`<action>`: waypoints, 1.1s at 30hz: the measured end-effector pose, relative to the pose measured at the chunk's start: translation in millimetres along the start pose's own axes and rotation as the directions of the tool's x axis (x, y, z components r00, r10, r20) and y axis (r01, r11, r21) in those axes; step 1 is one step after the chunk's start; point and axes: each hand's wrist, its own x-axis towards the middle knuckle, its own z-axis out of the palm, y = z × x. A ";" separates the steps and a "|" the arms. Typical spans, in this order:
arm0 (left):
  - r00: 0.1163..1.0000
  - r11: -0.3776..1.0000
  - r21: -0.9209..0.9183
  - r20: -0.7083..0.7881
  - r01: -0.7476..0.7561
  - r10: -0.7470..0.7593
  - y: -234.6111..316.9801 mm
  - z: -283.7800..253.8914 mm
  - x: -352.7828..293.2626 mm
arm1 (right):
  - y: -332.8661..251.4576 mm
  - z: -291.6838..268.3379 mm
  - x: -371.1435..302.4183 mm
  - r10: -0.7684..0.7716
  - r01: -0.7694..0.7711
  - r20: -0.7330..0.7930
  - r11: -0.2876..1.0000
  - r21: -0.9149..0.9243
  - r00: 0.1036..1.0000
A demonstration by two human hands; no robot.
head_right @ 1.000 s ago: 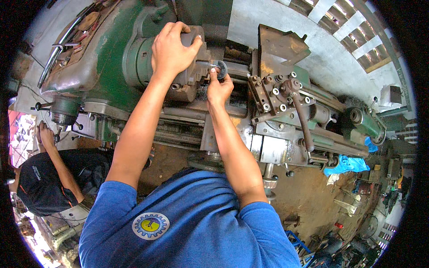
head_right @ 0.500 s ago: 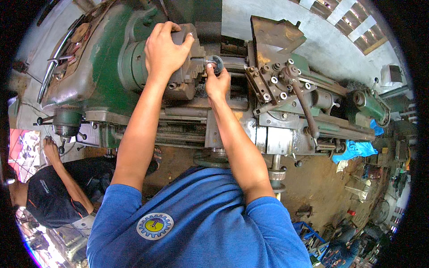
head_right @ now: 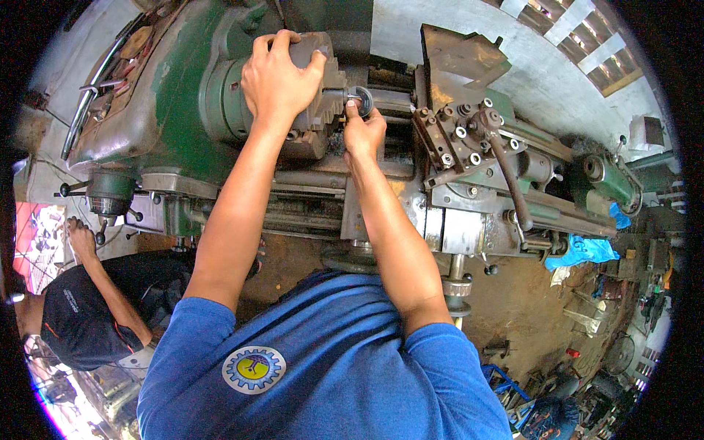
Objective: The person operates a metal lathe, turning handwheels to advance the carriage and tool post while the workpiece rotates. A second person briefly assists by adjusting a lever on the headstock. The person then uses a caliper to measure the workpiece diameter.
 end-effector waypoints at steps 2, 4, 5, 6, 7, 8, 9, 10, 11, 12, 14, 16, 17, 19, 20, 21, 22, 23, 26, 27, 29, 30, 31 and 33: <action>1.000 1.000 -0.008 0.011 0.005 -0.005 0.2 -0.3 -1.4 | 0.5 -1.5 -0.5 -0.001 0.002 -0.011 1.000 0.004 1.000; 1.000 1.000 -0.003 0.010 -0.006 0.006 -0.9 -0.7 -2.7 | -0.8 -2.0 0.0 0.008 -0.009 -0.026 0.999 -0.035 1.000; 1.000 1.000 0.005 0.003 -0.016 0.016 -1.7 -0.9 -3.5 | -2.0 -1.5 0.6 0.042 -0.042 -0.005 0.999 0.011 0.999; 1.000 1.000 0.011 -0.006 -0.024 0.024 -2.1 -0.9 -4.4 | -4.0 -1.7 1.7 0.063 -0.064 0.024 0.997 0.051 0.998; 1.000 1.000 0.002 0.001 -0.017 0.017 -2.4 -1.1 -5.8 | -6.1 -2.1 2.7 0.082 -0.086 0.052 0.992 0.089 0.995; 1.000 1.000 -0.009 0.004 -0.011 0.011 -2.3 -1.4 -6.9 | -8.5 -2.1 3.3 0.092 -0.094 0.040 0.994 0.055 0.995; 1.000 1.000 -0.023 -0.006 -0.017 0.017 -1.8 -2.2 -8.2 | -10.6 -1.9 3.1 0.101 -0.102 0.028 0.995 0.022 0.994; 1.000 0.999 -0.042 -0.007 -0.016 0.015 -1.4 -3.3 -9.9 | -12.6 -1.4 2.6 0.110 -0.110 0.016 0.994 -0.009 0.994; 1.000 0.998 -0.063 -0.017 -0.026 0.025 -0.8 -4.9 -12.7 | -14.5 -1.2 1.6 0.125 -0.126 0.015 0.992 0.023 0.992; 0.999 0.996 -0.083 -0.025 -0.035 0.033 -0.3 -6.4 -16.8 | -15.6 -1.5 -0.3 0.143 -0.144 0.015 0.988 0.053 0.990; 0.992 0.993 -0.099 -0.114 -0.068 0.056 -0.8 -7.4 -26.9 | -16.7 -0.4 -3.3 0.130 -0.130 0.003 0.984 0.119 0.991; 0.977 0.990 -0.094 -0.194 -0.103 0.083 -4.2 -5.5 -41.4 | -16.2 -1.7 -5.8 0.171 -0.178 0.051 0.963 0.203 0.984; 0.973 0.989 -0.102 -0.215 -0.108 0.084 -7.4 -3.3 -48.8 | -16.3 -2.1 -4.8 0.189 -0.202 0.075 0.948 0.247 0.979; 0.961 0.985 -0.123 -0.265 -0.121 0.085 -14.0 2.1 -65.4 | -15.5 -3.9 -2.4 0.190 -0.208 0.098 0.947 0.243 0.977; 0.952 0.979 -0.150 -0.293 -0.141 0.092 -17.7 4.2 -72.1 | -14.7 -4.6 -0.9 0.178 -0.195 0.094 0.955 0.224 0.980; 0.946 0.975 -0.154 -0.307 -0.158 0.104 -20.1 4.5 -79.4 | -14.1 -4.7 1.4 0.172 -0.185 0.082 0.963 0.197 0.982; 0.945 0.973 -0.158 -0.308 -0.166 0.112 -21.1 1.7 -87.6 | -13.8 -7.8 3.0 0.193 -0.217 0.127 0.952 0.218 0.973; 0.952 0.975 -0.161 -0.287 -0.155 0.105 -20.9 -2.5 -92.7 | -12.7 -7.7 4.6 0.185 -0.211 0.135 0.953 0.219 0.973; 0.955 0.966 -0.209 -0.280 -0.155 0.093 -12.4 -21.5 -91.7 | -8.2 -6.6 8.8 0.180 -0.192 0.086 0.967 0.169 0.980; 0.943 0.957 -0.216 -0.311 -0.196 0.123 -8.7 -27.8 -84.8 | -6.6 -4.7 11.0 0.053 -0.053 0.006 0.996 -0.066 0.999; 0.951 0.978 -0.149 -0.292 -0.147 0.098 -5.6 -32.1 -57.6 | -3.6 -3.1 13.9 0.056 -0.055 0.025 0.997 -0.061 0.998; 0.968 0.985 -0.130 -0.238 -0.112 0.078 -6.1 -30.0 -40.7 | -1.2 -3.8 12.6 0.002 0.000 0.012 0.993 -0.117 1.000; 0.964 0.985 -0.127 -0.252 -0.118 0.083 -7.2 -26.3 -27.4 | 1.0 -5.4 11.4 -0.050 0.049 0.000 0.984 -0.171 0.999; 0.978 0.988 -0.125 -0.199 -0.088 0.062 -10.3 -18.6 -16.4 | 2.9 -9.0 9.7 -0.175 0.166 -0.013 0.953 -0.254 0.984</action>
